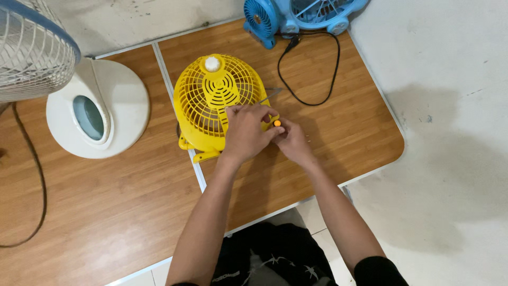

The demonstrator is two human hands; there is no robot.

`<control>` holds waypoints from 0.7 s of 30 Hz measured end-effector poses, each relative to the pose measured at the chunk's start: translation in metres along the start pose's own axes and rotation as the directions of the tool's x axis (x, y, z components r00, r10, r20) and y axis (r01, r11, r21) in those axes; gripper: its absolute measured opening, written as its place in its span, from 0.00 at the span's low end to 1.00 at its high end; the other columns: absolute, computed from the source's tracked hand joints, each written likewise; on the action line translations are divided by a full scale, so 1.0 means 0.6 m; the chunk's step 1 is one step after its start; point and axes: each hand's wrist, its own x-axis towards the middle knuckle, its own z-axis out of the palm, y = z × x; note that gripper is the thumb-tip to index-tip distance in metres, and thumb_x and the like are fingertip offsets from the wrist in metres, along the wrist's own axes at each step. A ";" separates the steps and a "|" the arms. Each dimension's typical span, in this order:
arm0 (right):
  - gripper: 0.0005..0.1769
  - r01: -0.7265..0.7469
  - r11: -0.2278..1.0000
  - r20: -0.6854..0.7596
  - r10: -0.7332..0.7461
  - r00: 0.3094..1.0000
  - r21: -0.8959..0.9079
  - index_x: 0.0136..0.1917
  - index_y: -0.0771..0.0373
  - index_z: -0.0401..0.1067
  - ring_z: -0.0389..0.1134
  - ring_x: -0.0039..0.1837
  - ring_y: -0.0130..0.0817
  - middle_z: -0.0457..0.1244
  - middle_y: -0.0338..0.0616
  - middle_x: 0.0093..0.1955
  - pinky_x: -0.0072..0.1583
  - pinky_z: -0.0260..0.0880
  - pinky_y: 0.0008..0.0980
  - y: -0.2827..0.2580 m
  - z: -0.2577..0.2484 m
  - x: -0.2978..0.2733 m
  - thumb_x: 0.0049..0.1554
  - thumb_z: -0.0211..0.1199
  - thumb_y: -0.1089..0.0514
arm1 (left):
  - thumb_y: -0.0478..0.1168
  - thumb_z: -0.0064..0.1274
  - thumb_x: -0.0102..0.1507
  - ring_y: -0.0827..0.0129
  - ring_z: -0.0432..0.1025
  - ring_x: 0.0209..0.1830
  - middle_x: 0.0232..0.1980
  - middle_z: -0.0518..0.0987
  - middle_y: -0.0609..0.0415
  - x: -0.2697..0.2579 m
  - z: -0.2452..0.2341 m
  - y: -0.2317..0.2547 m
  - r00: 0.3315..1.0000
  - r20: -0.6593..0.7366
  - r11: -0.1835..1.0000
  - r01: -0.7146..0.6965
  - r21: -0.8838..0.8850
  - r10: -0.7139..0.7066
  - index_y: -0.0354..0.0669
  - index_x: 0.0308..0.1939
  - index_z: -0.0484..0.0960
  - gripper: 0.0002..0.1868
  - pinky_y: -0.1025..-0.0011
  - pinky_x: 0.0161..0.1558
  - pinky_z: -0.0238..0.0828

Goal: The person uses a screwdriver to unscrew and reassemble the front grille of a yellow Minion-shaped fan, then repeats the process on a blue bear-shaped fan. The person handles the fans and screwdriver throughout, working on a wooden table with other fans nearby.

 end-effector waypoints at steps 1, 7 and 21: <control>0.15 0.016 1.000 -0.014 -0.017 1.000 -0.018 0.59 0.69 0.70 0.68 0.54 0.23 0.67 0.39 0.51 0.54 0.70 0.26 -0.004 0.005 -0.001 0.57 0.60 0.71 | 0.48 0.69 0.53 0.64 0.75 0.41 0.36 0.82 0.58 0.000 0.000 0.001 1.000 0.009 1.000 0.021 0.004 -0.021 0.49 0.40 0.85 0.16 0.59 0.54 0.54; 0.16 0.050 0.988 -0.021 -0.053 0.998 -0.148 0.59 0.71 0.70 0.67 0.55 0.25 0.67 0.41 0.52 0.56 0.71 0.28 -0.012 0.008 -0.005 0.57 0.63 0.70 | 0.48 0.69 0.53 0.62 0.75 0.39 0.31 0.81 0.59 -0.003 0.004 0.006 1.000 -0.011 0.999 0.016 0.048 -0.015 0.49 0.34 0.84 0.13 0.58 0.51 0.53; 0.11 0.026 0.988 0.208 0.006 0.978 -0.152 0.59 0.72 0.74 0.69 0.57 0.25 0.70 0.43 0.53 0.60 0.71 0.28 0.023 -0.045 0.014 0.64 0.58 0.72 | 0.36 0.61 0.55 0.67 0.75 0.45 0.47 0.86 0.62 -0.003 -0.003 -0.004 0.995 0.071 0.997 -0.066 -0.039 0.069 0.60 0.40 0.90 0.12 0.58 0.55 0.51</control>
